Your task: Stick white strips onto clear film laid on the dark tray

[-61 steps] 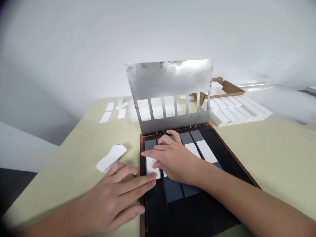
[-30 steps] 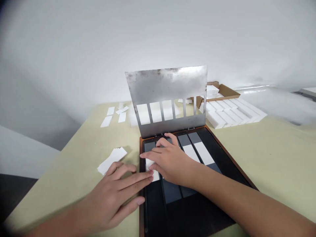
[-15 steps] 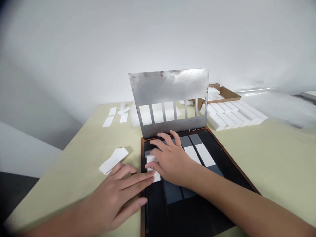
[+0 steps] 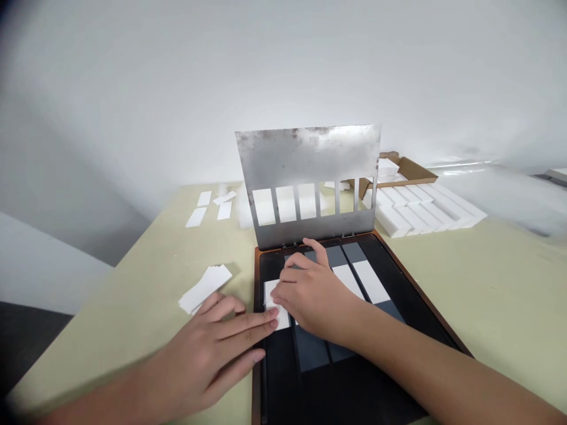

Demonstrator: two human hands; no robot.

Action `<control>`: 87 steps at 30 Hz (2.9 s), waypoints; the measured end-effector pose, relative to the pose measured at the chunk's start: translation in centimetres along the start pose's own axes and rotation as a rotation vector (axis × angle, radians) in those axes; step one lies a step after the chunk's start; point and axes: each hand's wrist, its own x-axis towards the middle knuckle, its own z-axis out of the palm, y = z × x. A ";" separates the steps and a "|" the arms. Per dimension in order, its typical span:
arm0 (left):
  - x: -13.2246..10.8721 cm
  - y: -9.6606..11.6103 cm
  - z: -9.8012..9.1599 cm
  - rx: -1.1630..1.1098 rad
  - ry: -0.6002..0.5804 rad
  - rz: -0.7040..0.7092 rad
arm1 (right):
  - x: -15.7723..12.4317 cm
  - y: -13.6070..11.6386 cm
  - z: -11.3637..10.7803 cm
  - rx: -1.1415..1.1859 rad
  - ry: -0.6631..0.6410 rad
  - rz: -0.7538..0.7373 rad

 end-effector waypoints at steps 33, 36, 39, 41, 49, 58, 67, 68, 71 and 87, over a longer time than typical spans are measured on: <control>3.3 0.4 -0.4 0.028 0.026 0.047 | 0.0 0.6 -8.7 0.107 -0.029 0.097; 4.5 0.8 0.2 0.091 0.041 0.029 | -0.7 1.0 -7.3 0.066 -0.047 0.075; 4.8 0.8 1.0 0.122 0.087 0.010 | -1.4 1.4 -5.4 0.034 -0.077 0.051; 4.4 0.6 1.4 0.108 0.106 0.016 | -1.6 1.7 -4.6 0.017 -0.100 0.033; 3.4 -0.1 1.7 -0.027 0.039 0.073 | -1.8 1.3 -4.8 -0.036 -0.178 0.031; 3.8 0.0 1.8 -0.017 0.088 0.062 | -2.7 0.9 -5.0 0.038 -0.251 0.018; 3.4 -0.3 1.7 -0.071 0.125 0.073 | -2.3 1.3 -5.0 -0.009 -0.280 0.025; 3.2 -0.3 1.6 -0.082 0.151 0.108 | -2.2 1.3 -5.1 -0.005 -0.278 0.030; 2.9 0.1 1.5 -0.091 0.146 0.303 | -2.1 1.3 -5.1 0.002 -0.266 0.045; 3.3 -0.3 2.0 -0.019 0.029 0.189 | -2.0 1.7 -4.8 0.023 -0.220 0.061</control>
